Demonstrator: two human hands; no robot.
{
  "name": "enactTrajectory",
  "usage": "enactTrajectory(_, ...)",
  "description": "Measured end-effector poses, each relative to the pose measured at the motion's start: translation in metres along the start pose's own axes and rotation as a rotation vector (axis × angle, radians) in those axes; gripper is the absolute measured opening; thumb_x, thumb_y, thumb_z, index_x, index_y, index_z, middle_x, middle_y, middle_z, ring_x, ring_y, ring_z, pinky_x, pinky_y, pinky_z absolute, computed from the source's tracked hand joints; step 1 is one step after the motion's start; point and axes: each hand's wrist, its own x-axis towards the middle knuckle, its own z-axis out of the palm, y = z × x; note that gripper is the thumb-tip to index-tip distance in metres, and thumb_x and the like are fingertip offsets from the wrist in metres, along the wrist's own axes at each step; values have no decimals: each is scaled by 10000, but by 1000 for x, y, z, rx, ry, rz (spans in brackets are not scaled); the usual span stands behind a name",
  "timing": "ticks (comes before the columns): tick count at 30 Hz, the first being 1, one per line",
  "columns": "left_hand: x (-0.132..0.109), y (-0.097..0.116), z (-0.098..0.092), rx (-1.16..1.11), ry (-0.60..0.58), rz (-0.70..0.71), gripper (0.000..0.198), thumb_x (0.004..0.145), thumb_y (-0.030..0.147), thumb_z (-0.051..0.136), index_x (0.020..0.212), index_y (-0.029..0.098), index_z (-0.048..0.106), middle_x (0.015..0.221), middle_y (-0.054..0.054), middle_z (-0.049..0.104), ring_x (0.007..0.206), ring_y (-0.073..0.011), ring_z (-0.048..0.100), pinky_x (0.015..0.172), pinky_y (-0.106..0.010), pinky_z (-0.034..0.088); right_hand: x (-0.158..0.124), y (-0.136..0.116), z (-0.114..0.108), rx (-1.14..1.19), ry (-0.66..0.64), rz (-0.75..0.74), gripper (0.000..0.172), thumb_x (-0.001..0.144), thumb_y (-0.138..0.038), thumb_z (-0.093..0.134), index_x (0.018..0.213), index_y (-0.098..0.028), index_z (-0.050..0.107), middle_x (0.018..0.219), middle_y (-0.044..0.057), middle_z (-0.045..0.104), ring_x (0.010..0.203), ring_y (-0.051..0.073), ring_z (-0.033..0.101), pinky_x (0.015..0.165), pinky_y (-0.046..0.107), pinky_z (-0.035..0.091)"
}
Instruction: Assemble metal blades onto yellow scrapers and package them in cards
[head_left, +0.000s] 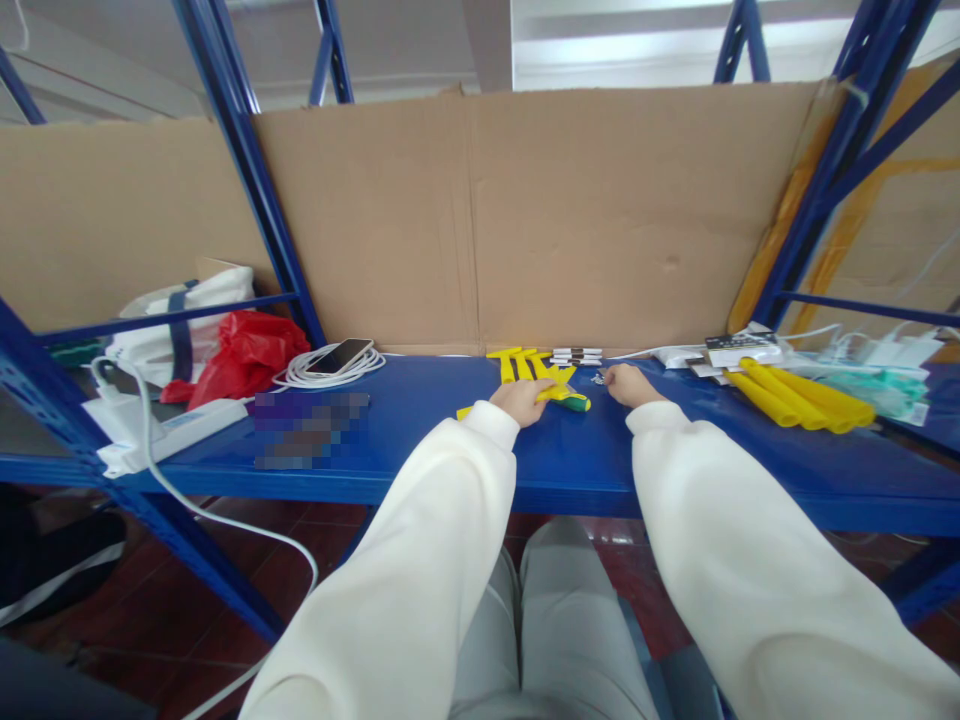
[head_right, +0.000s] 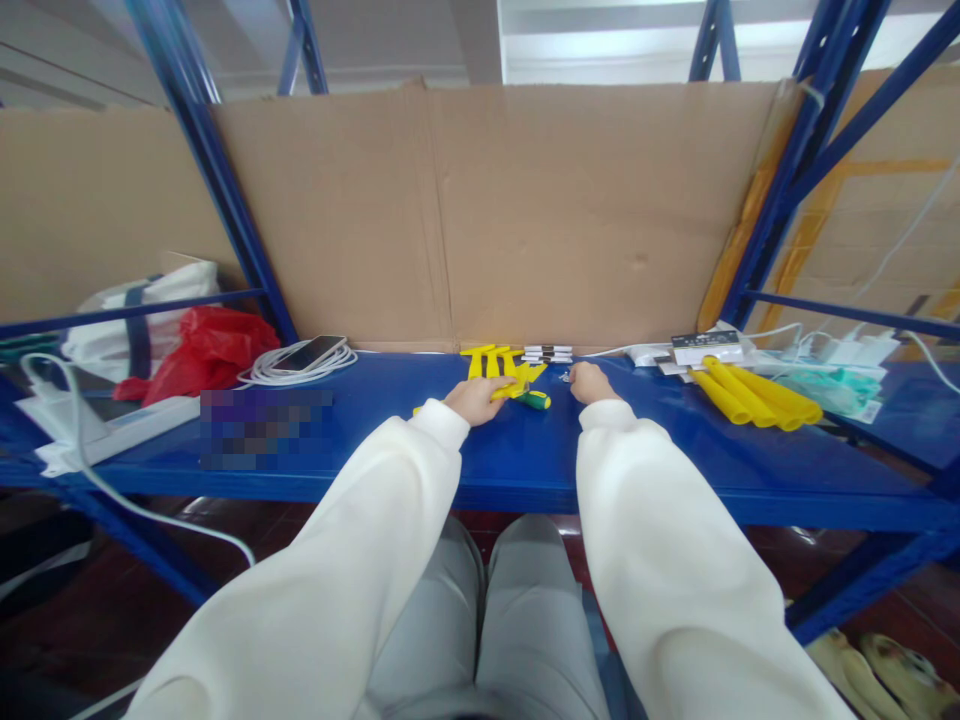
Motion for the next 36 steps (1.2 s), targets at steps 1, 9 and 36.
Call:
enactTrajectory(1, 0, 0, 0, 11, -3, 4, 481, 984, 244, 547, 1460, 276, 604, 1413, -82, 678, 1293, -296, 645, 1117, -427, 492, 0, 0, 1, 6, 7, -9, 301, 744, 50, 596, 872, -148, 784, 1018, 171, 791, 1041, 278, 748, 926, 319, 547)
enactTrajectory(9, 1, 1, 0, 11, 21, 8, 486, 981, 247, 553, 1464, 288, 594, 1399, -56, 687, 1278, -267, 648, 1107, -400, 501, 1, -9, 4, 139, 41, -42, 262, 745, 47, 587, 776, -170, 730, 881, 110, 786, 922, 220, 755, 893, 286, 561)
enactTrajectory(36, 13, 22, -23, -1726, 267, -408, 257, 983, 119, 502, 759, 205, 410, 544, 106, 391, 358, -25, 289, 382, -135, 235, -4, -50, 7, 588, 260, -323, 100, 782, -121, 568, 790, -219, 585, 848, 47, 713, 852, 212, 675, 882, 385, 537)
